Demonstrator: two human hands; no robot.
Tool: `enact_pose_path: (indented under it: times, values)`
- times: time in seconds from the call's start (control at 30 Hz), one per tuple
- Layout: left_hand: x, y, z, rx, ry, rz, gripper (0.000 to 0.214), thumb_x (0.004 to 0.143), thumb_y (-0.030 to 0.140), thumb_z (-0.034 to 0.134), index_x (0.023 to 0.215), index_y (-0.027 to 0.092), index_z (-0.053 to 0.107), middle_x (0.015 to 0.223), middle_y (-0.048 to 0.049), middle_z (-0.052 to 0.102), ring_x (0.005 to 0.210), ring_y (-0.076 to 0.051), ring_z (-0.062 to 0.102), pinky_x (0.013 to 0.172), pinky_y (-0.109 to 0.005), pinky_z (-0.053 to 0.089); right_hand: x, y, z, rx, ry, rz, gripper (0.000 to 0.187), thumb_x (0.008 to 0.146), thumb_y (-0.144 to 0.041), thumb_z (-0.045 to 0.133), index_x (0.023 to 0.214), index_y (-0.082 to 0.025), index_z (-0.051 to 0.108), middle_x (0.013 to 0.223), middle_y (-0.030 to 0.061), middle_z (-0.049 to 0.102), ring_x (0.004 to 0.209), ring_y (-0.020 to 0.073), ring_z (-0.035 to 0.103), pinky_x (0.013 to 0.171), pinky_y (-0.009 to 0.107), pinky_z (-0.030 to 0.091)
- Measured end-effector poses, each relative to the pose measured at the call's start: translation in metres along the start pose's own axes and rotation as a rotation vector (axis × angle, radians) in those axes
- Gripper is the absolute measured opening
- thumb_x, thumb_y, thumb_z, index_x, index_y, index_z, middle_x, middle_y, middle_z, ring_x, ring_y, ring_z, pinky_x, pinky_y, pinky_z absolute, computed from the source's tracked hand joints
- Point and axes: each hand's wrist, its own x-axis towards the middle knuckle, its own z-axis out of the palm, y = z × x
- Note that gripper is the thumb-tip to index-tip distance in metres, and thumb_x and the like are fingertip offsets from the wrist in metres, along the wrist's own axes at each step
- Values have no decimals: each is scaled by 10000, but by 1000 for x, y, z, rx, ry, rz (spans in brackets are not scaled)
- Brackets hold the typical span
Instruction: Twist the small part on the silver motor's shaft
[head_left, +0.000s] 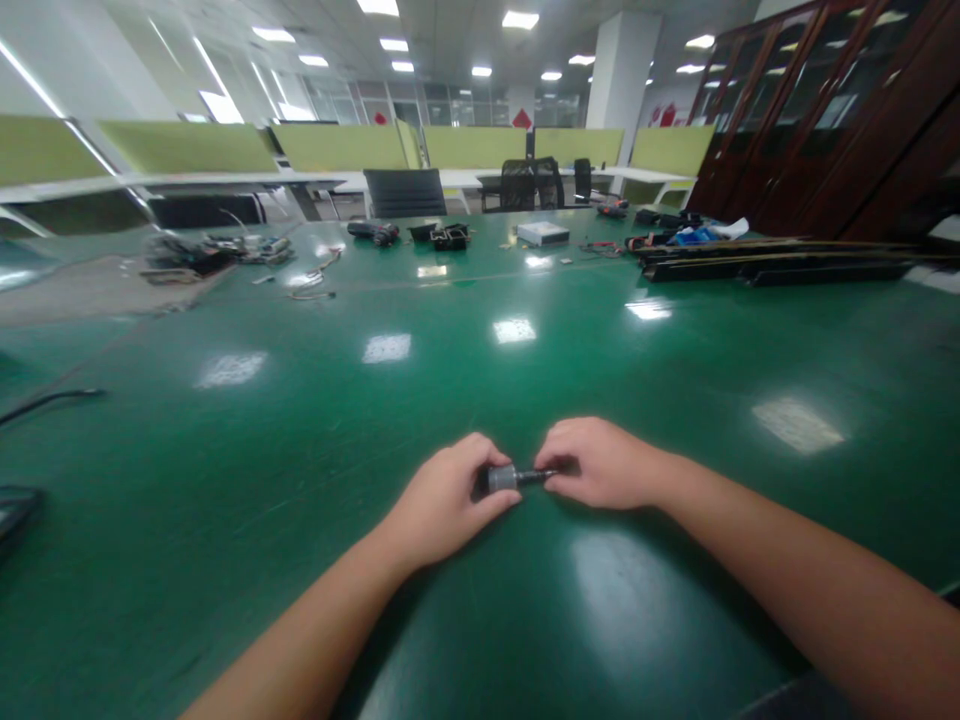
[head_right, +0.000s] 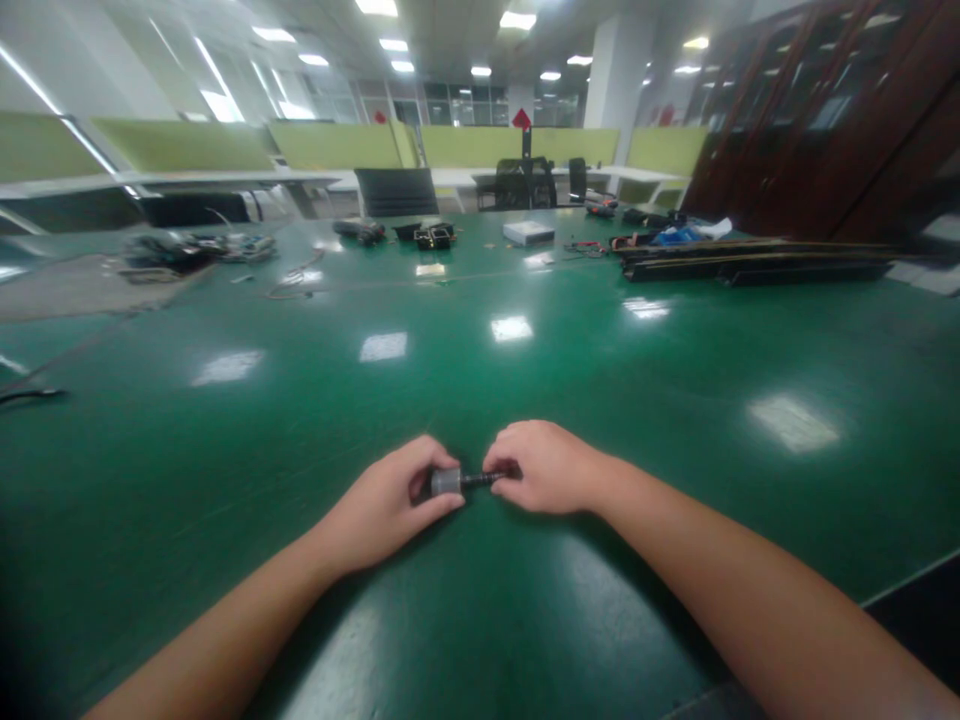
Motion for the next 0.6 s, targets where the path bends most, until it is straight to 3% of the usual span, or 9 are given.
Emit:
enact_pose_path:
  times: [0.37, 0.6]
  values:
    - [-3, -3, -1, -5, -1, 6, 228, 851, 368, 723, 1004, 211, 658, 908, -14, 652, 737, -175, 590, 671, -290, 437, -12, 11, -26, 0, -137, 218, 131, 792, -190, 691, 896, -193, 770, 809, 26, 716, 714, 150, 614, 649, 262, 433]
    - [-2, -1, 0, -7, -3, 5, 227, 849, 366, 724, 1009, 218, 659, 905, -10, 648, 743, -175, 588, 665, -287, 431, -9, 10, -20, 63, -126, 166, 134, 808, -207, 692, 919, -196, 767, 825, 15, 706, 732, 140, 610, 660, 253, 441]
